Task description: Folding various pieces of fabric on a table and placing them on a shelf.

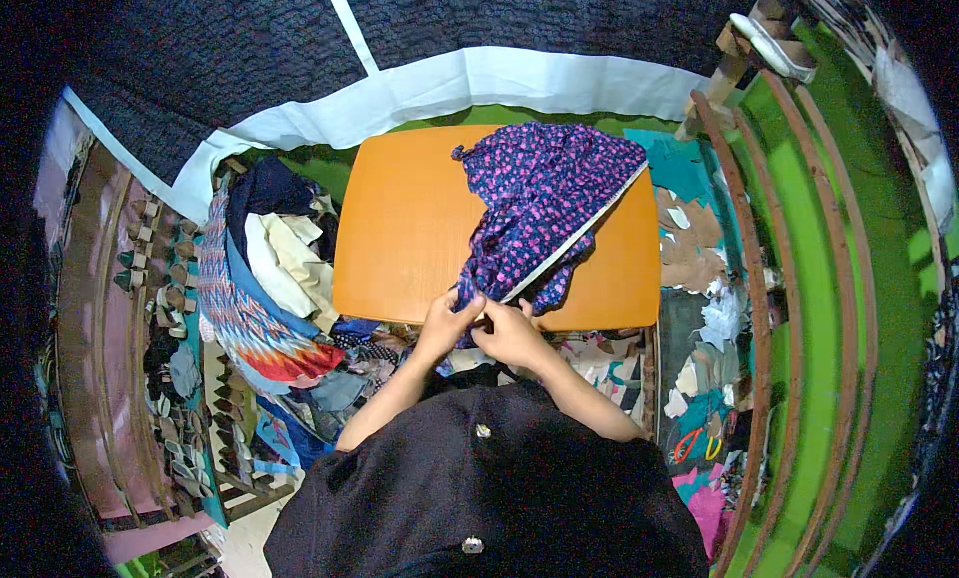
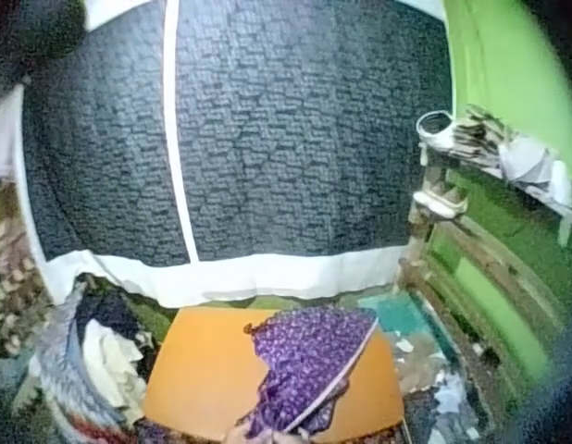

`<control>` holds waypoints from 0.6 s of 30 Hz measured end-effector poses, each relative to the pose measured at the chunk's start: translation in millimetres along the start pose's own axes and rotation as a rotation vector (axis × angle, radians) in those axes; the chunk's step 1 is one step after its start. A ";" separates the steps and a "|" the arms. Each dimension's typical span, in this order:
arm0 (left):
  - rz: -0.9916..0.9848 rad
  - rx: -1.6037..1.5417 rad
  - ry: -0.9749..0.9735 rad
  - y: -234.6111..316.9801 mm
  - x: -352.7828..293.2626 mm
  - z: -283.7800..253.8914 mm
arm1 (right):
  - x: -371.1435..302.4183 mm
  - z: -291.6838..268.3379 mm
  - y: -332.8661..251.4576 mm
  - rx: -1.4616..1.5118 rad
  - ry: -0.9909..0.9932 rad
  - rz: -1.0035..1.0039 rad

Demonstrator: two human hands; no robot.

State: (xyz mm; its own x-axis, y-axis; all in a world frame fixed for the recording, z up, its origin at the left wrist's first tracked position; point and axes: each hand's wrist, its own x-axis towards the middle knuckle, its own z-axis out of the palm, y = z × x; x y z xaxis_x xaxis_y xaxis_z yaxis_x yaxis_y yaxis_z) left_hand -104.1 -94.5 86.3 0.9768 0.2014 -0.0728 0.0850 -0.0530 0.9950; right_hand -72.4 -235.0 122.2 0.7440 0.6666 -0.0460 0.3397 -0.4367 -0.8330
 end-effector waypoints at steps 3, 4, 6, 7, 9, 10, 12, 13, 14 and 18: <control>-0.073 -0.037 0.031 -4.1 -5.4 -7.3 | 16.3 -33.5 21.1 0.395 -0.316 0.089; -0.074 -0.033 0.042 -6.9 -7.2 -13.0 | 25.9 -48.3 26.9 0.487 -0.381 0.169; -0.012 0.222 -0.072 -7.9 -10.4 -20.5 | 51.6 -64.0 46.9 0.568 -0.106 0.129; 0.067 0.218 -0.057 -4.4 -14.0 -17.9 | 59.3 -65.8 49.0 0.349 0.024 0.120; 0.109 0.354 -0.153 1.3 -13.6 -25.6 | 88.1 -62.2 46.4 -0.073 0.201 0.091; 0.097 0.359 -0.191 -0.7 -14.1 -26.1 | 99.2 -53.7 46.8 -0.269 0.310 0.061; 0.139 0.339 -0.201 -7.9 -13.6 -22.9 | 131.9 -41.0 74.4 -0.178 0.295 0.221; 0.097 0.371 -0.215 -9.8 -15.0 -24.7 | 143.4 -33.5 89.2 -0.172 0.365 0.159; 0.145 0.388 -0.188 -18.2 -16.6 -25.6 | 156.0 -31.1 110.1 -0.215 0.390 0.231; 0.133 0.397 0.020 -34.1 -26.7 -40.4 | 168.0 -25.3 137.6 -0.448 0.445 0.506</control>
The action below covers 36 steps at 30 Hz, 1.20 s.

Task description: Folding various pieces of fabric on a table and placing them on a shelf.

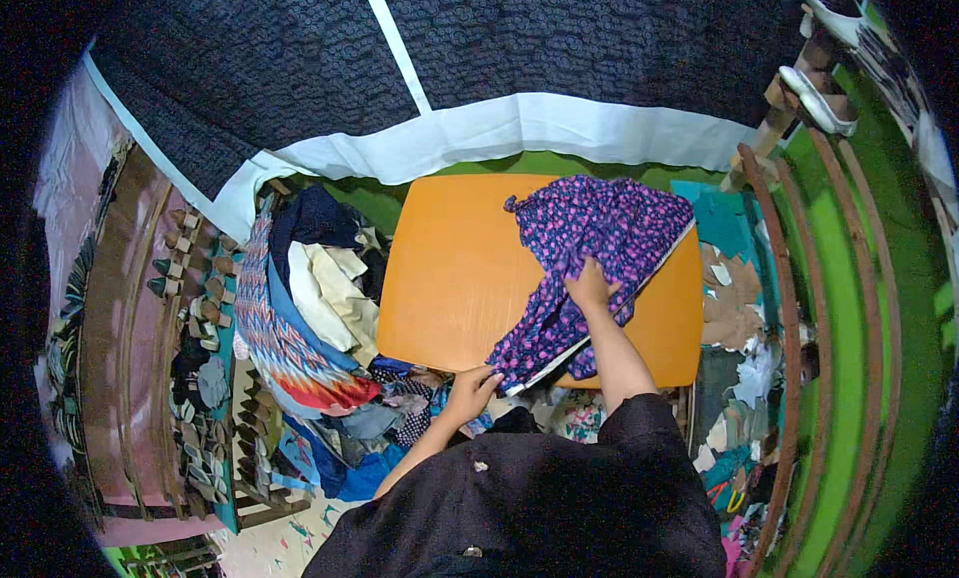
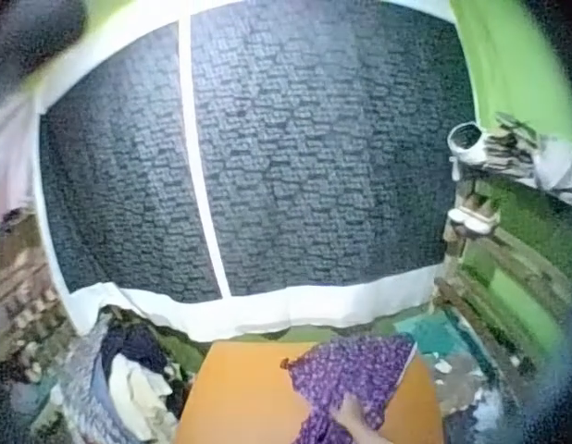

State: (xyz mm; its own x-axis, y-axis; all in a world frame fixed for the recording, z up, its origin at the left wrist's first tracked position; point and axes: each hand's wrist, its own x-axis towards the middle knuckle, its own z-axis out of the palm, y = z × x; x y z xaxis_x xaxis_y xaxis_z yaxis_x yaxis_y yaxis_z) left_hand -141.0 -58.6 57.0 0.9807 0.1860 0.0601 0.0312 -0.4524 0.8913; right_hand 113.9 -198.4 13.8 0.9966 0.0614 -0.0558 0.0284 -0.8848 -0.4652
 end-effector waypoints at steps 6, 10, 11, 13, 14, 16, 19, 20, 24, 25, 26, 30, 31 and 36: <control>-0.081 -0.126 0.088 8.0 2.7 -16.7 | 8.4 -14.8 14.7 -0.142 -0.182 0.061; -0.161 -0.061 0.296 -58.6 9.0 -33.3 | 28.8 -53.0 18.0 0.415 0.324 -0.211; -0.121 -0.094 0.292 -28.3 27.0 -42.5 | 53.3 -67.2 59.1 0.520 0.442 -0.169; -0.079 -0.172 0.390 -1.8 41.9 -70.5 | 48.4 -100.4 69.9 0.802 0.348 -0.116; -0.069 -0.225 0.484 -14.7 37.0 -84.9 | 20.5 -134.6 35.5 0.961 0.134 -0.091; -0.111 -0.091 0.554 -28.1 46.9 -102.6 | -13.3 -160.3 30.3 1.010 0.182 -0.302; 0.021 -0.163 0.679 5.8 42.3 -125.9 | -75.8 -208.1 32.1 0.886 -0.028 -0.429; -0.035 -0.386 0.681 9.1 35.6 -131.5 | -101.5 -226.6 22.9 0.681 -0.023 -0.455; 0.219 -0.313 0.680 71.5 16.7 -133.8 | -147.3 -248.6 29.0 0.181 0.474 -0.476; 0.193 -0.350 0.725 88.4 9.7 -133.6 | -157.5 -253.4 32.4 0.231 0.454 -0.470; 0.162 -0.382 0.774 108.3 1.4 -134.4 | -167.5 -256.6 35.6 0.234 0.457 -0.466; 0.232 -0.454 0.806 102.1 -11.3 -160.6 | -203.5 -260.0 61.9 0.238 0.397 -0.552; 0.303 -0.458 0.750 83.0 -9.8 -163.6 | -213.7 -258.6 69.5 0.113 0.486 -0.523; 0.279 -0.427 0.644 102.0 -19.6 -145.7 | -270.9 -248.7 117.4 0.256 0.096 -0.048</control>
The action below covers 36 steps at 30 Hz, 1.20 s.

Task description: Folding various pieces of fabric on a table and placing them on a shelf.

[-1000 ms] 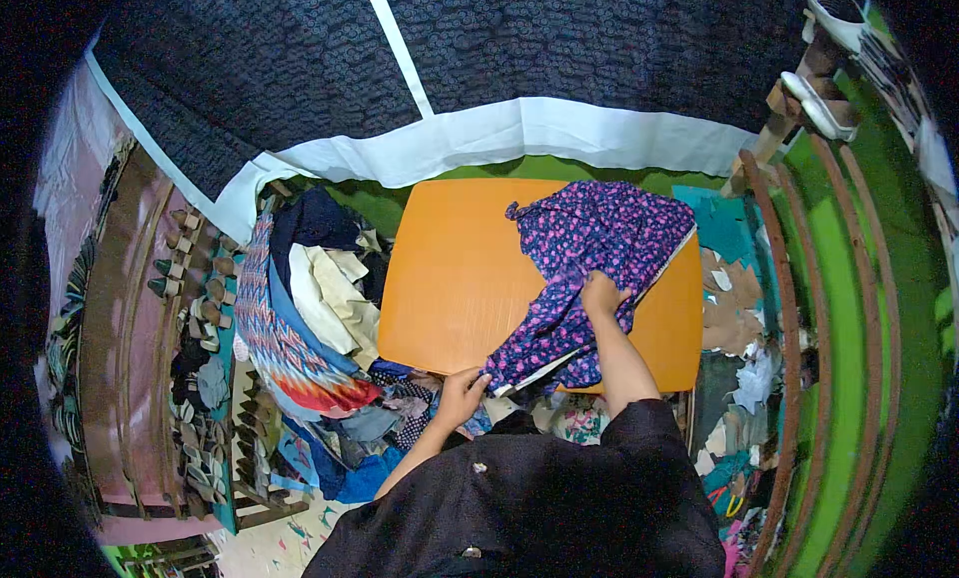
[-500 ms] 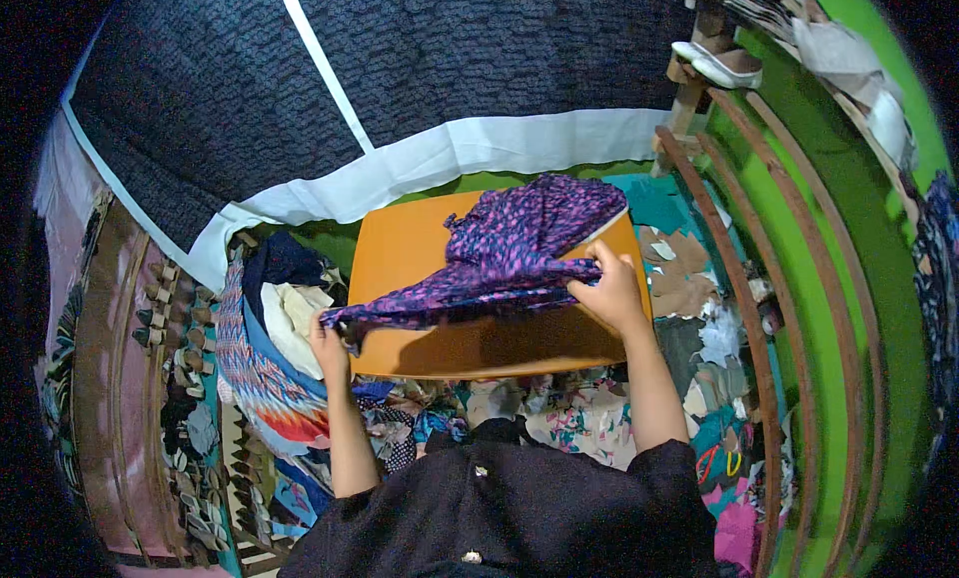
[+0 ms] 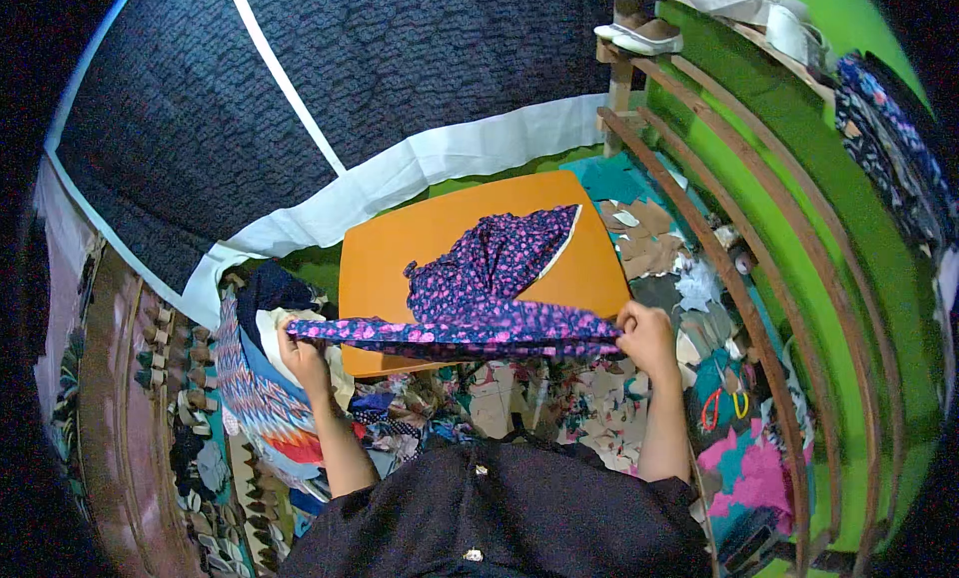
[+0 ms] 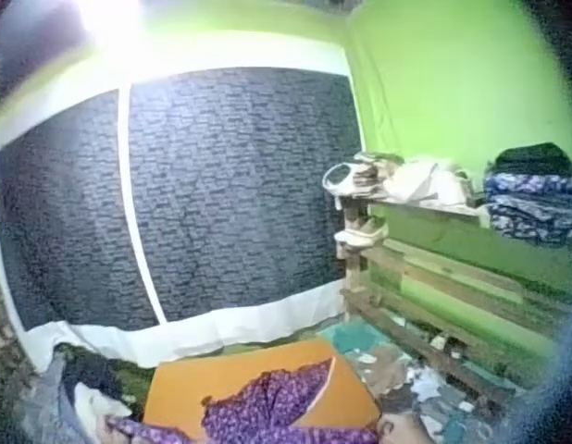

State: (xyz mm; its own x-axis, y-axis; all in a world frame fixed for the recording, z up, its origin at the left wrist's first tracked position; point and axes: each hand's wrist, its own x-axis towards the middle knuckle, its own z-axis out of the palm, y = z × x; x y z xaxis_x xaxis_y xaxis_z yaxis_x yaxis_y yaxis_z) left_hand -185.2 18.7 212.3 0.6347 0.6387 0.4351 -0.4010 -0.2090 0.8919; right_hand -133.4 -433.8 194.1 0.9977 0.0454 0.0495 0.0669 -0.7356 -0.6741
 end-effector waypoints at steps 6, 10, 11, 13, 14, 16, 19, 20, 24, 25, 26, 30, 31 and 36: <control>0.066 0.393 -0.035 -16.3 -8.8 -64.6 | -72.4 38.8 -17.9 0.439 -0.260 0.044; -0.016 0.508 0.092 -45.7 -19.9 -166.4 | -96.1 109.3 -43.3 0.342 -0.436 -0.114; -0.079 0.452 0.181 -53.7 -24.8 -204.4 | -103.3 128.3 -56.1 0.324 -0.506 -0.164; -0.163 0.529 0.355 -28.5 -35.9 -241.6 | -116.5 143.1 -101.2 0.223 -0.659 -0.212; -0.186 0.661 0.437 4.9 -41.9 -241.5 | -124.3 154.1 -110.0 0.220 -0.679 -0.205; 0.071 0.556 0.531 -8.1 -54.8 -323.1 | -137.1 172.5 -127.1 0.366 -0.715 -0.410; -0.015 0.319 0.570 28.6 -75.5 -345.6 | -146.4 180.1 -153.8 0.176 -0.803 -0.408; 0.019 0.353 0.479 33.8 -84.7 -364.2 | -151.6 180.7 -160.4 0.004 -0.833 -0.376; 0.174 0.472 0.519 39.7 -106.1 -402.8 | -162.0 195.0 -164.7 -0.002 -0.701 -0.335; 0.144 0.487 0.509 42.3 -109.5 -406.4 | -160.0 192.1 -166.9 0.078 -0.650 -0.280; 0.112 0.497 0.495 46.1 -110.2 -404.8 | -157.6 185.1 -171.5 0.203 -0.561 -0.248; -0.040 0.930 0.246 46.7 -103.1 -381.2 | -149.5 155.0 -179.4 0.117 -0.411 -0.241; -0.030 1.032 0.167 43.0 -98.0 -366.5 | -146.0 155.5 -173.7 0.039 -0.444 -0.298; -0.001 0.960 -0.018 10.6 -74.4 -326.9 | -131.4 131.8 -155.6 0.187 -0.295 -0.156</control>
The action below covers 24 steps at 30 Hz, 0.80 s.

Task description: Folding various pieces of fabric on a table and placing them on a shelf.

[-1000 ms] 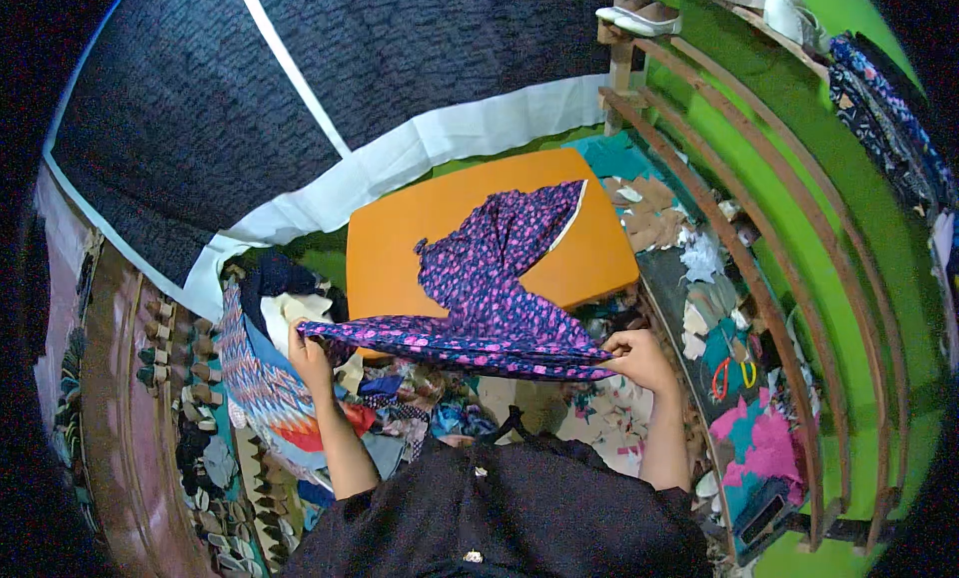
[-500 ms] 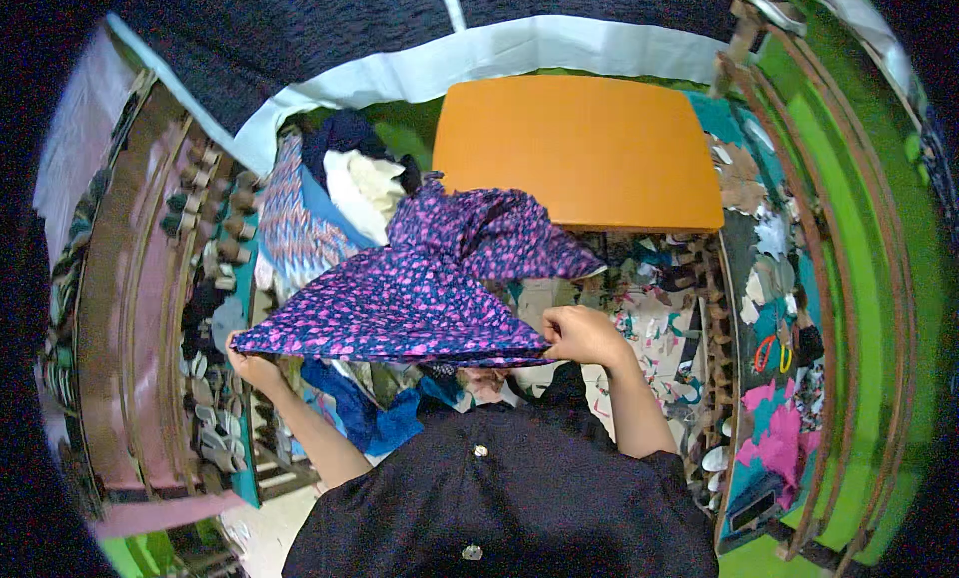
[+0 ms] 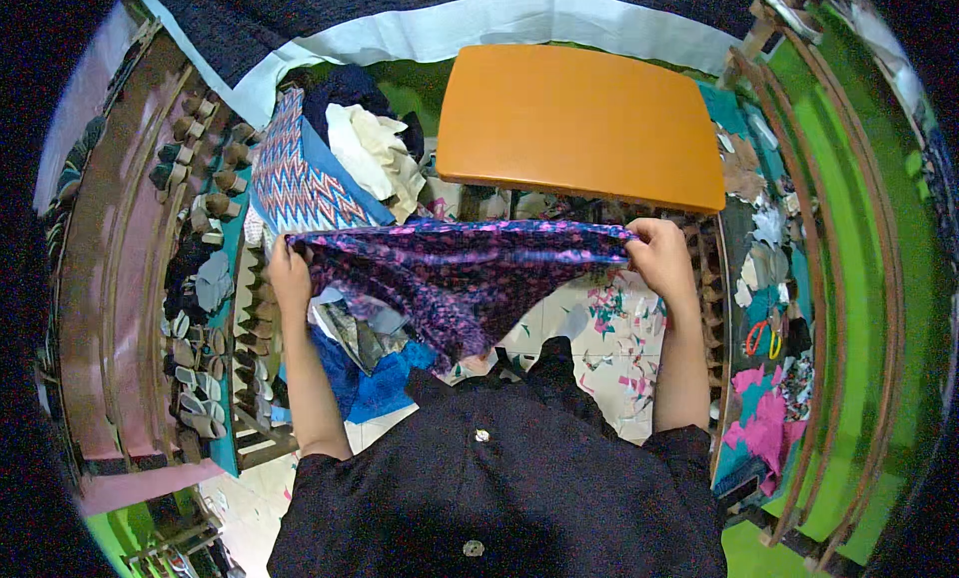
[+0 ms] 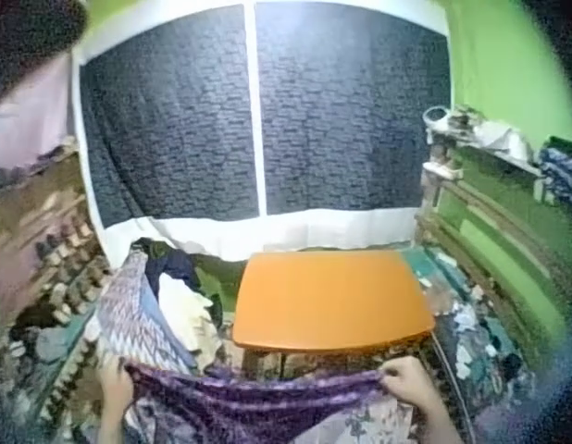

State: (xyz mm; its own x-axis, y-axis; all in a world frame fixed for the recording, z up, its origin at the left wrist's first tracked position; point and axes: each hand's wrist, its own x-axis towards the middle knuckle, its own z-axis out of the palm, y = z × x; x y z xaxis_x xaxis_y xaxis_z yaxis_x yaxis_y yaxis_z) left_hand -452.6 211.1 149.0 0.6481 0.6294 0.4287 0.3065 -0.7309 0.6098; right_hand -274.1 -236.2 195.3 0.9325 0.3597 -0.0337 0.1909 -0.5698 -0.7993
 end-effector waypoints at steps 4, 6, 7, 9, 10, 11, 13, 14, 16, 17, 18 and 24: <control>-0.154 -0.438 -0.248 -9.8 21.8 35.0 | -4.2 -14.0 3.3 0.462 0.030 0.144; 0.025 -0.405 -0.189 14.4 27.6 48.1 | -10.9 -17.3 6.1 0.638 0.129 0.080; 0.034 -0.413 -0.204 21.7 30.2 51.4 | -9.9 -18.5 18.0 0.502 0.089 0.071; -0.121 -0.519 -0.260 34.3 34.2 59.4 | -12.9 -26.3 26.2 0.349 0.221 0.004; -0.132 -0.561 -0.275 25.4 41.0 70.1 | -1.9 -33.8 47.7 0.160 0.467 -0.421; 0.013 -0.480 -0.300 26.6 43.0 72.7 | -5.9 -33.3 36.0 0.360 0.493 -0.249; 0.039 -0.611 -0.333 -3.1 51.2 88.1 | -18.2 -39.2 19.1 0.302 0.380 -0.055; 0.050 -0.622 -0.351 5.8 54.7 93.1 | -22.5 -45.3 23.2 0.215 0.287 -0.040; -0.354 -0.884 -0.547 33.7 59.2 89.0 | -25.0 -50.8 29.5 0.308 0.376 0.032; -0.111 -1.110 -0.567 43.8 58.1 87.8 | -27.6 -54.3 26.3 0.307 0.382 0.029; -0.106 -1.114 -0.574 57.6 57.3 84.0 | -32.0 -57.2 22.0 0.291 0.381 0.058; 0.069 -0.722 -0.553 72.2 71.7 76.5 | -39.7 -71.6 24.0 0.251 0.564 0.083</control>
State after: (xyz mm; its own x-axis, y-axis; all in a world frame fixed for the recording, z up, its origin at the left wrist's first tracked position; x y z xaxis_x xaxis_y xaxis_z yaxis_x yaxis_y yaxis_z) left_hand -330.7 183.2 172.7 0.9477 0.2379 0.2127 -0.1357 -0.3028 0.9434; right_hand -284.6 -317.1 220.4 0.9726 -0.1633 0.1657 0.0968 -0.3638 -0.9264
